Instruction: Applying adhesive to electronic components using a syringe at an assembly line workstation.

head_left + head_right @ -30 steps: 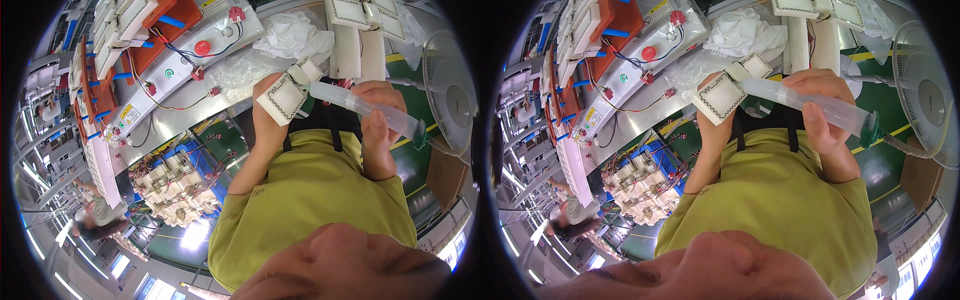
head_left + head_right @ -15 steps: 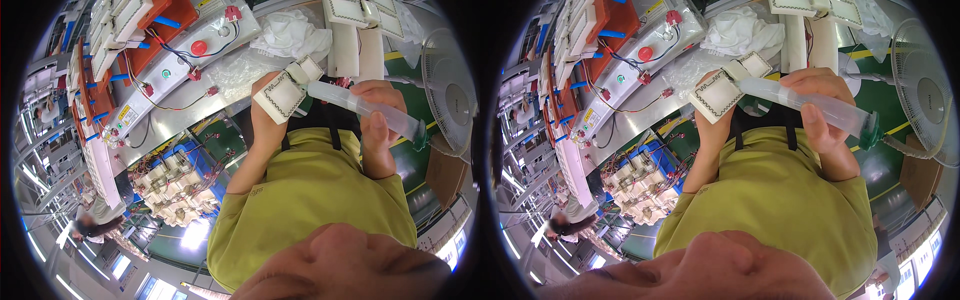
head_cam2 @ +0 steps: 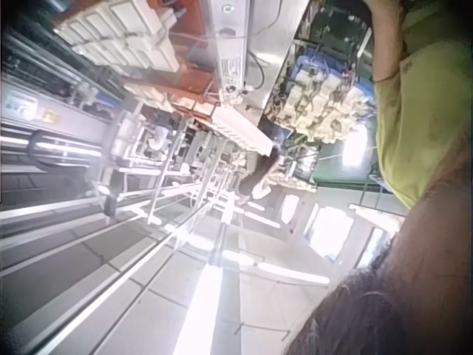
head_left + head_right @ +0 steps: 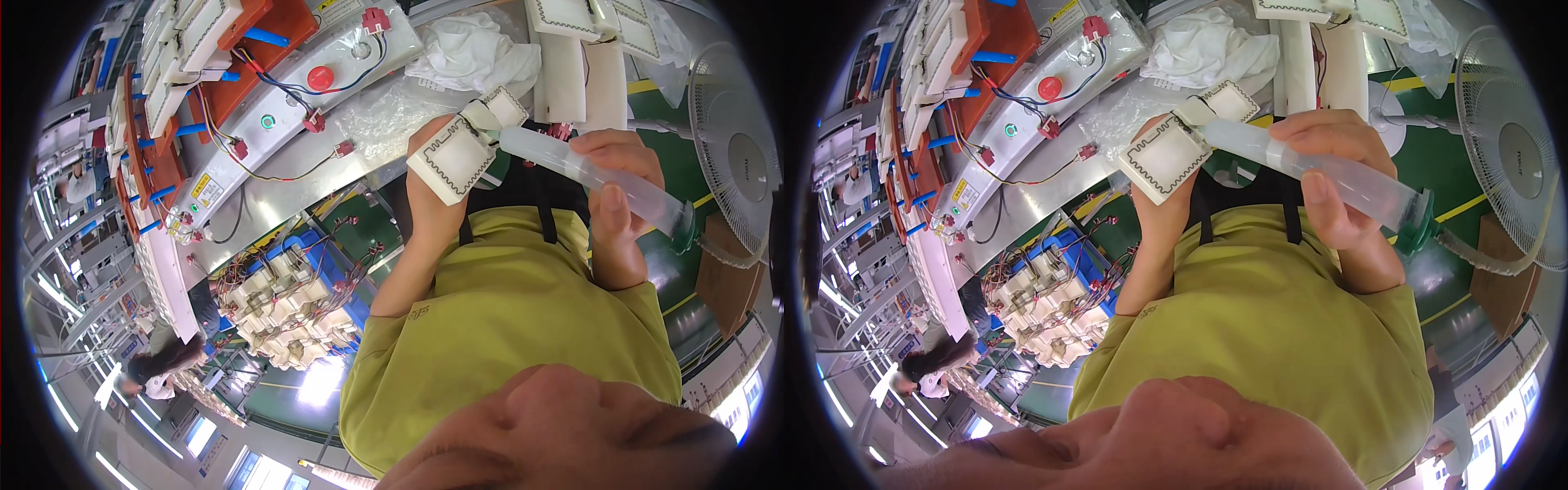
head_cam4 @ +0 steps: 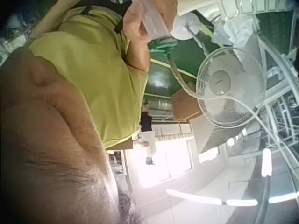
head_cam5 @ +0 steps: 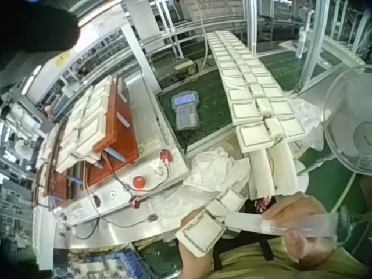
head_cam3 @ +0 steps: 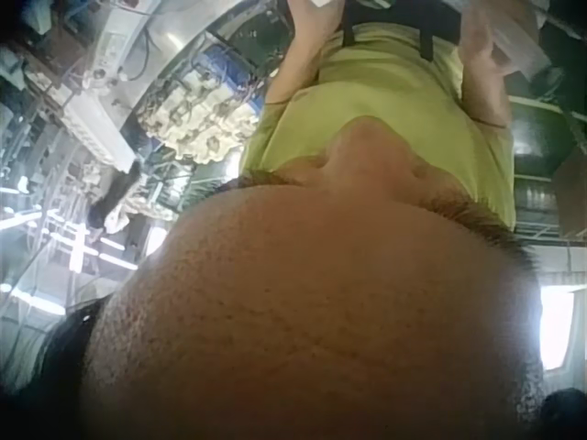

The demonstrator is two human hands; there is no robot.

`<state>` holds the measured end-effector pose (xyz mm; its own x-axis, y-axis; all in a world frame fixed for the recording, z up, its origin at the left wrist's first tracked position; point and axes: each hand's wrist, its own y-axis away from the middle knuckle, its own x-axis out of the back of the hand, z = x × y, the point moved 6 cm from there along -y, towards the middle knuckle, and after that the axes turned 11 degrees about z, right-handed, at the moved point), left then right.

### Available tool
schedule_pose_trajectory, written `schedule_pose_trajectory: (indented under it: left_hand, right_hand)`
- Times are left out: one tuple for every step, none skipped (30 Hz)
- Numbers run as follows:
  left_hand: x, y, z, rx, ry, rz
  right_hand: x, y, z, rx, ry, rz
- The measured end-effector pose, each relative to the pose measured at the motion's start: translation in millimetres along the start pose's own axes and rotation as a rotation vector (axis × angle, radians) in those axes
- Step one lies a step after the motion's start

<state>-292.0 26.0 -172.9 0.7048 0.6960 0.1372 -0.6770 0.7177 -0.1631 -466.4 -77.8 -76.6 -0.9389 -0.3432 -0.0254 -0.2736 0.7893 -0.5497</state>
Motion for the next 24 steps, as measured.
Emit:
schedule_pose_trajectory:
  left_hand:
    - [0,0,0,-0.025,-0.016,0.003]
    - [1,0,1,-0.049,-0.032,0.005]
    - [1,0,2,-0.074,-0.047,0.008]
    - [1,0,2,-0.08,-0.053,0.005]
    - [1,0,3,-0.088,-0.06,0.004]
    - [1,0,3,-0.095,-0.066,0.002]
    - [1,1,3,-0.081,-0.063,0.009]
    - [1,1,4,-0.067,-0.058,0.017]
    - [1,1,4,-0.053,-0.054,0.024]
    - [1,0,6,-0.059,-0.051,0.028]
    - [0,0,8,-0.066,-0.049,0.032]
    - [0,-1,9,-0.072,-0.047,0.035]
    - [0,-1,8,-0.086,-0.056,0.032]
    - [0,-1,7,-0.1,-0.065,0.029]
    - [0,-1,6,-0.114,-0.073,0.026]
    - [0,-1,6,-0.106,-0.066,0.031]
    - [0,0,7,-0.096,-0.058,0.035]
    - [0,0,7,-0.087,-0.049,0.04]
    - [0,0,7,-0.093,-0.06,0.039]
    - [0,0,8,-0.099,-0.07,0.038]
    - [0,0,9,-0.104,-0.079,0.037]
    - [1,0,8,-0.105,-0.076,0.034]
    - [1,0,6,-0.105,-0.071,0.03]
    - [0,0,6,-0.106,-0.066,0.025]
  right_hand:
    - [0,0,-1,0.006,0.023,-0.017]
    - [0,0,-3,0.026,0.036,-0.025]
    - [1,0,-5,0.046,0.05,-0.034]
    - [2,0,-6,0.066,0.063,-0.042]
    - [3,1,-7,0.063,0.063,-0.04]
    - [4,2,-7,0.061,0.062,-0.038]
    - [4,3,-8,0.058,0.062,-0.037]
    - [5,4,-8,0.055,0.062,-0.036]
    - [6,4,-9,0.052,0.062,-0.035]
    - [7,5,-9,0.048,0.062,-0.035]
    - [8,5,-8,0.047,0.046,-0.029]
    - [9,6,-8,0.045,0.031,-0.022]
    - [10,7,-7,0.043,0.015,-0.017]
    - [10,7,-7,0.046,0.01,-0.014]
    - [10,7,-6,0.049,0.005,-0.011]
    - [9,7,-5,0.053,0.001,-0.008]
    - [8,6,-6,0.064,0.024,-0.029]
    - [7,5,-7,0.076,0.047,-0.051]
    - [5,4,-8,0.087,0.07,-0.072]
    - [6,5,-7,0.078,0.051,-0.074]
    - [8,6,-7,0.069,0.033,-0.076]
    - [9,7,-7,0.061,0.014,-0.078]
    - [10,8,-7,0.058,0.002,-0.066]
    - [10,8,-6,0.055,-0.01,-0.053]
